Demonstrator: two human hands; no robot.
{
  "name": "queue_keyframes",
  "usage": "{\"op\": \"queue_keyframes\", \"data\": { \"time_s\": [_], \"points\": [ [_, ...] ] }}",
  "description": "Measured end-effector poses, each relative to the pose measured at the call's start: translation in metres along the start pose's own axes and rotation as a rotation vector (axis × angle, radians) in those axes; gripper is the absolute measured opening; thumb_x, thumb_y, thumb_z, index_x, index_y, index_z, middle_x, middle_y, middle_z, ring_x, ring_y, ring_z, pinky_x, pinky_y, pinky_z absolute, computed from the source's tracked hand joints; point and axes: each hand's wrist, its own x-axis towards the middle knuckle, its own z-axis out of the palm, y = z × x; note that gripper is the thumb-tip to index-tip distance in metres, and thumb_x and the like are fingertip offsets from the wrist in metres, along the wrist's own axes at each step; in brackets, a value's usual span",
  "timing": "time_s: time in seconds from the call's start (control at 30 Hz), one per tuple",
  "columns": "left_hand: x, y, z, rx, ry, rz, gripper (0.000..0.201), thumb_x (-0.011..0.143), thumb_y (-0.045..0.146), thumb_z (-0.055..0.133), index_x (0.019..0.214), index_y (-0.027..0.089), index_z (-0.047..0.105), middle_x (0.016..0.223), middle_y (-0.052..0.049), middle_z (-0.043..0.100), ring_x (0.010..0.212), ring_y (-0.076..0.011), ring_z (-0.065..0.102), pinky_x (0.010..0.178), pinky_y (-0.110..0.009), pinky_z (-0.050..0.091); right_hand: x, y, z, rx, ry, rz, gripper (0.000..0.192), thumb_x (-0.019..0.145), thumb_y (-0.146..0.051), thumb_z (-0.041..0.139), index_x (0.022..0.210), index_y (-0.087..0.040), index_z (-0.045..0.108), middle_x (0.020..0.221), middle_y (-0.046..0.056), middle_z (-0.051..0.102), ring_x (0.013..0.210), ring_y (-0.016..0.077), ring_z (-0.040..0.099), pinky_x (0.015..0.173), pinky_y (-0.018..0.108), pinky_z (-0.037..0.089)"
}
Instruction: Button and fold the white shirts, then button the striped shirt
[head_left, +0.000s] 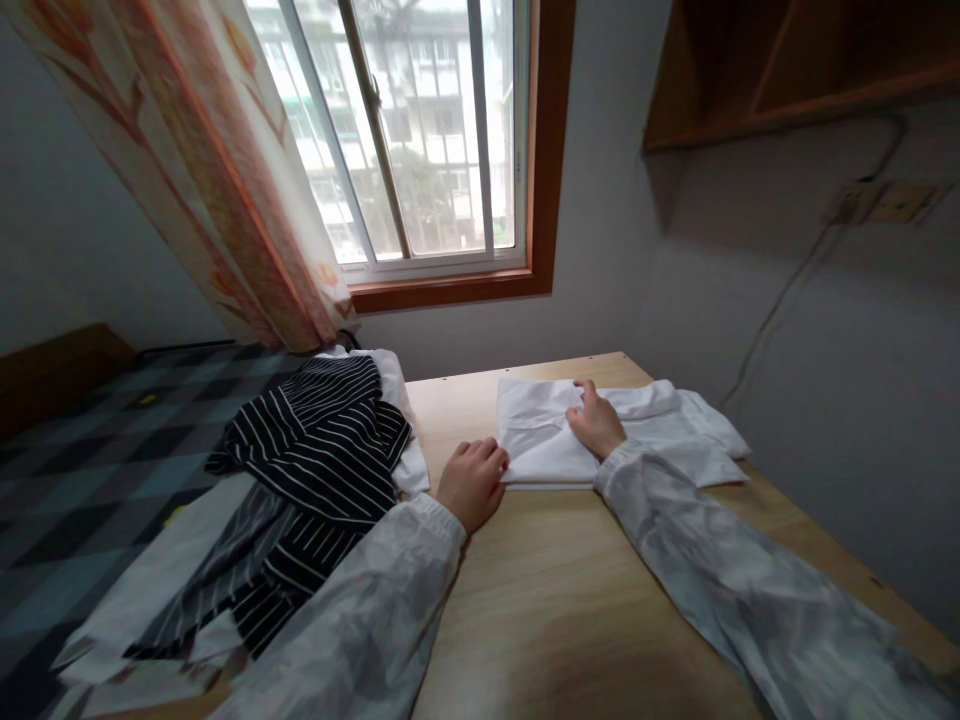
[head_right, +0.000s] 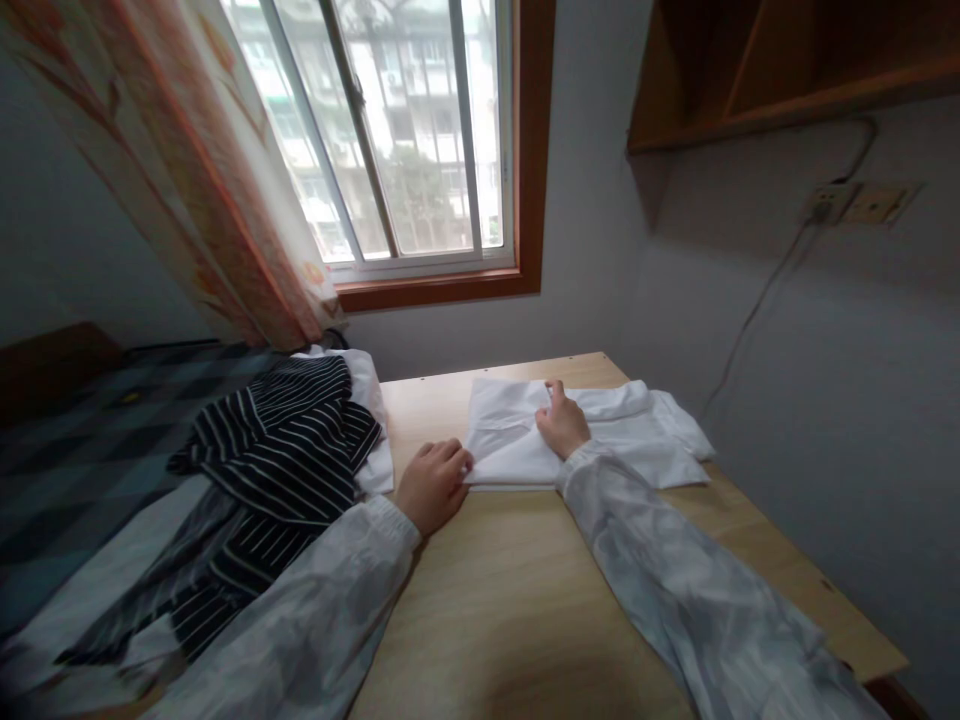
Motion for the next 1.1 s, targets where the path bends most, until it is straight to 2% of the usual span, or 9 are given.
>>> {"op": "queue_keyframes", "data": {
  "time_s": [0.13, 0.3, 0.43, 0.53, 0.6, 0.67, 0.73, 0.87, 1.1],
  "points": [
    [-0.001, -0.007, 0.007, -0.065, 0.066, 0.078, 0.057, 0.087, 0.016, 0.065, 0.144, 0.018, 0.063, 0.169, -0.016, 0.050, 0.154, -0.0358, 0.046, 0.131, -0.054, 0.035, -0.011, -0.003, 0.001, -0.046, -0.006, -0.041, 0.069, 0.092, -0.026, 0.059, 0.158, -0.013, 0.044, 0.133, 0.022, 0.072, 0.107, 0.0368, 0.073, 0.093, 0.044, 0.056],
    [-0.006, -0.015, 0.011, -0.183, -0.019, 0.122, 0.075, 0.090, 0.022, 0.065, 0.163, 0.020, 0.051, 0.177, -0.014, 0.040, 0.167, -0.0352, 0.032, 0.138, -0.058, 0.024, -0.029, -0.009, -0.015, -0.095, 0.050, -0.342, 0.076, 0.097, -0.038, 0.062, 0.166, -0.012, 0.043, 0.168, 0.025, 0.047, 0.152, 0.0434, 0.047, 0.127, 0.056, 0.039],
    [0.000, -0.012, 0.010, -0.372, 0.070, 0.067, 0.052, 0.103, 0.043, 0.060, 0.150, 0.021, 0.064, 0.167, -0.016, 0.054, 0.157, -0.0320, 0.048, 0.134, -0.050, 0.035, -0.051, -0.005, -0.017, -0.058, -0.144, -0.557, 0.068, 0.103, -0.046, 0.060, 0.166, -0.023, 0.051, 0.178, 0.014, 0.039, 0.165, 0.0388, 0.032, 0.136, 0.060, 0.020],
    [0.020, -0.011, 0.012, -0.487, 0.234, -0.271, 0.050, 0.109, 0.049, 0.050, 0.144, 0.017, 0.063, 0.152, -0.020, 0.064, 0.134, -0.0286, 0.067, 0.118, -0.042, 0.050, -0.063, 0.002, -0.008, -0.032, -0.235, -0.515, 0.067, 0.107, -0.050, 0.054, 0.169, -0.025, 0.048, 0.180, 0.012, 0.036, 0.167, 0.0376, 0.031, 0.136, 0.062, 0.021],
    [0.040, -0.012, 0.012, -0.491, 0.190, -0.530, 0.054, 0.107, 0.054, 0.052, 0.142, 0.014, 0.061, 0.134, -0.020, 0.074, 0.118, -0.0293, 0.074, 0.104, -0.040, 0.054, -0.066, 0.005, -0.003, -0.036, -0.264, -0.483, 0.069, 0.108, -0.052, 0.051, 0.171, -0.024, 0.045, 0.181, 0.013, 0.034, 0.167, 0.0374, 0.030, 0.135, 0.063, 0.022],
    [0.060, -0.015, 0.011, -0.467, 0.051, -0.669, 0.053, 0.106, 0.061, 0.053, 0.128, 0.016, 0.068, 0.117, -0.018, 0.079, 0.109, -0.0313, 0.076, 0.095, -0.039, 0.053, -0.065, 0.007, -0.001, -0.043, -0.286, -0.478, 0.071, 0.108, -0.052, 0.051, 0.172, -0.023, 0.043, 0.182, 0.013, 0.032, 0.168, 0.0372, 0.027, 0.135, 0.064, 0.021],
    [0.075, -0.019, 0.010, -0.422, -0.024, -0.712, 0.049, 0.102, 0.065, 0.056, 0.107, 0.019, 0.072, 0.108, -0.017, 0.080, 0.105, -0.0326, 0.075, 0.090, -0.038, 0.051, -0.063, 0.007, -0.002, -0.038, -0.303, -0.481, 0.072, 0.109, -0.053, 0.051, 0.173, -0.023, 0.041, 0.182, 0.012, 0.031, 0.169, 0.0365, 0.027, 0.136, 0.064, 0.021],
    [0.083, -0.028, 0.012, -0.404, -0.012, -0.680, 0.042, 0.097, 0.059, 0.065, 0.077, 0.022, 0.065, 0.085, -0.011, 0.076, 0.090, -0.0284, 0.072, 0.079, -0.033, 0.047, -0.057, 0.007, -0.005, 0.017, -0.333, -0.517, 0.072, 0.108, -0.054, 0.054, 0.173, -0.025, 0.042, 0.181, 0.012, 0.033, 0.168, 0.0350, 0.028, 0.137, 0.062, 0.019],
    [0.037, -0.061, 0.009, -0.504, 0.160, -0.723, 0.026, 0.098, 0.043, 0.063, 0.082, 0.022, 0.061, 0.087, -0.006, 0.074, 0.087, -0.0237, 0.068, 0.076, -0.030, 0.049, -0.034, 0.000, 0.005, 0.181, -0.397, -0.656, 0.072, 0.105, -0.056, 0.059, 0.169, -0.025, 0.048, 0.179, 0.011, 0.038, 0.167, 0.0331, 0.033, 0.138, 0.055, 0.021]
  ]
}}
